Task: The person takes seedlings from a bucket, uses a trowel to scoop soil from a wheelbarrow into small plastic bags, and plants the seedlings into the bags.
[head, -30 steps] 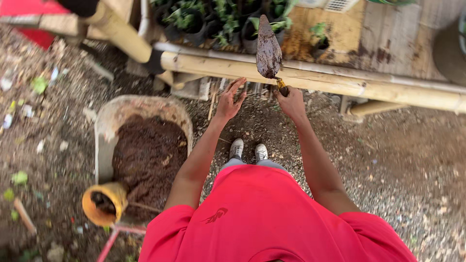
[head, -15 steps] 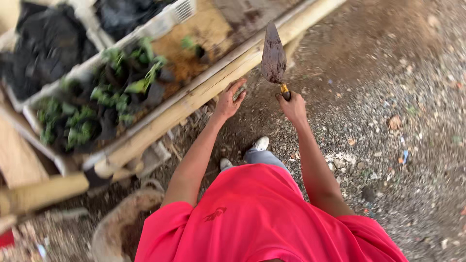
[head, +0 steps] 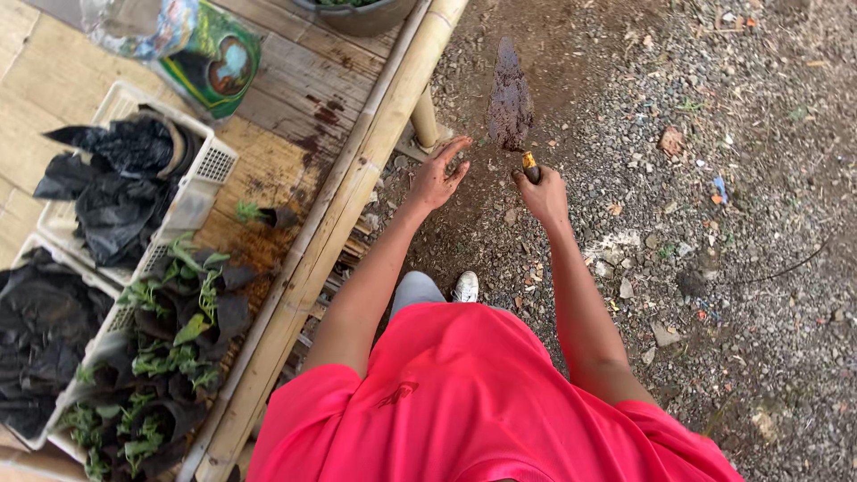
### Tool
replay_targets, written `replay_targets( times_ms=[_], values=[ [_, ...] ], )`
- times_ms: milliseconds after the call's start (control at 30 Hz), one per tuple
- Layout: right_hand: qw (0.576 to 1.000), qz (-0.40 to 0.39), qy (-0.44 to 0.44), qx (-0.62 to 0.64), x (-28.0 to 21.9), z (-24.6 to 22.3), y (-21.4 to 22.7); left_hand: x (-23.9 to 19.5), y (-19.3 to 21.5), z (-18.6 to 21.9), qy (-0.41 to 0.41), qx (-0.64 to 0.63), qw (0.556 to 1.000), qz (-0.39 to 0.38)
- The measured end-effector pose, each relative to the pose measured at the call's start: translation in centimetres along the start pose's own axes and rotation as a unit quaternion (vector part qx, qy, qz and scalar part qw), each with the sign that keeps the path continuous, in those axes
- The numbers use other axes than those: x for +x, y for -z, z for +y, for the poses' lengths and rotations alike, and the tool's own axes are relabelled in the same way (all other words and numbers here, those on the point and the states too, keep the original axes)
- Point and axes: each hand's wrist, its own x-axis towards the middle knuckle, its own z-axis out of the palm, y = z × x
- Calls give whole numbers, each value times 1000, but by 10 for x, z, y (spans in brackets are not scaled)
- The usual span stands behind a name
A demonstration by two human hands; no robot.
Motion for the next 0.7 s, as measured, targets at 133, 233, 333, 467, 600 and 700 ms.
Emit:
replay_targets(
  times_ms=[133, 233, 333, 467, 600, 700],
  values=[
    [1000, 0, -21, -10, 26, 16, 6, 31, -8, 1, 65, -83, 992, -63],
    [999, -6, -40, 11, 52, 19, 5, 55, -14, -13, 2, -54, 997, -49],
    [999, -4, -47, 3, 81, 6, 4, 82, -18, -35, -10, -82, 996, -37],
    [1000, 22, 16, -13, 126, -28, -1, 126, -12, -75, 0, -60, 997, -42],
    [998, 37, 25, -39, 176, -83, -7, 171, 11, -106, 12, -55, 998, -28],
    [997, 29, 48, -56, 208, -133, -18, 193, 48, -124, 30, -50, 998, -4]
  ],
)
